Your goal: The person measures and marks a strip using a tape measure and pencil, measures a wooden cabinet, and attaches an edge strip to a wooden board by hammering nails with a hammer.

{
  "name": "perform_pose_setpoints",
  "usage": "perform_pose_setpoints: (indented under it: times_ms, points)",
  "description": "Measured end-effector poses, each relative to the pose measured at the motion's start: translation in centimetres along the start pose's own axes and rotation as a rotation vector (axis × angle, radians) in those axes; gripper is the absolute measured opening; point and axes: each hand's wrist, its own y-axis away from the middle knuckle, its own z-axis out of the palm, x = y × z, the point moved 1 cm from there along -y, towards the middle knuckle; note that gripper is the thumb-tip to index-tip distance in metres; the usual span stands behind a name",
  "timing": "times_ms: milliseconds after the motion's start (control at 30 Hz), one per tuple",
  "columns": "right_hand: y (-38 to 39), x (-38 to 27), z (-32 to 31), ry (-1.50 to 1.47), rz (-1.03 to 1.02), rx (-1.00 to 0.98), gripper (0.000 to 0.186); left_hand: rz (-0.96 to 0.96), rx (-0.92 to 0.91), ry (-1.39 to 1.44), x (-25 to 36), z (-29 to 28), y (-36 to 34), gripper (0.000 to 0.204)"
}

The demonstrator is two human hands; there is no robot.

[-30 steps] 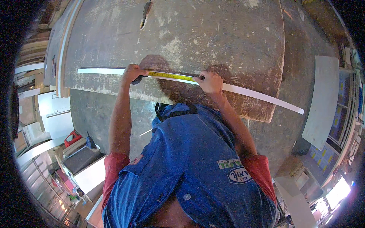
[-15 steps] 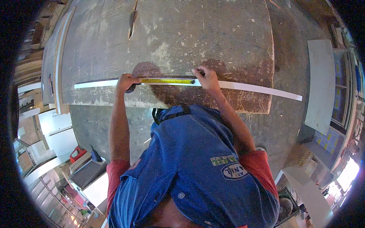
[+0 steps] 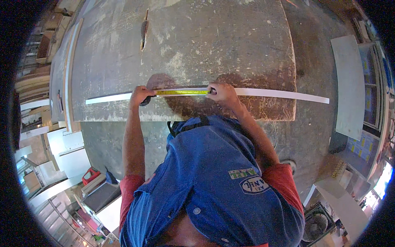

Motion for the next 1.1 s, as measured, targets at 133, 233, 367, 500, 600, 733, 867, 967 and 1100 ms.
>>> perform_pose_setpoints:
  times_ms: [133, 233, 367, 500, 600, 733, 867, 967, 1100]
  points:
    - [-0.2, -0.1, -0.2, -0.195, -0.050, 0.111, 0.031, 0.103, -0.061, 0.188, -0.3, -0.5, 1.1, 0.036]
    - [0.0, -1.4, -1.8, -0.270, -0.049, 0.123, 0.029, 0.349, -0.301, 0.318, 4.6, -0.7, 4.4, 0.027]
    - [0.6, -6.1, -4.7, -0.357, -0.201, 0.113, 0.022, 0.481, -0.310, 0.291, 13.1, -0.5, 10.0, 0.031]
    - [0.8, -9.7, -5.9, -0.374, -0.212, 0.114, 0.017, 0.552, -0.203, 0.296, 18.3, 0.6, 13.3, 0.029]
    - [0.8, -9.7, -6.4, -0.398, -0.175, 0.172, 0.022, 0.503, -0.151, 0.351, 19.4, 0.6, 14.0, 0.031]
    - [1.6, -10.6, -7.6, -0.542, -0.122, 0.177, 0.028, 0.462, -0.166, 0.565, 18.9, 2.1, 13.4, 0.033]
    - [2.0, -8.2, -7.6, -0.499, -0.053, 0.271, 0.028, 0.347, -0.189, 0.656, 18.7, 2.4, 13.6, 0.034]
    - [2.2, -4.9, -5.9, -0.513, 0.000, 0.396, 0.022, 0.360, -0.147, 0.778, 18.2, 2.8, 13.4, 0.037]
    - [2.7, -1.2, -4.8, -0.681, 0.000, 0.545, 0.013, 0.328, -0.133, 0.794, 18.4, 2.5, 13.9, 0.035]
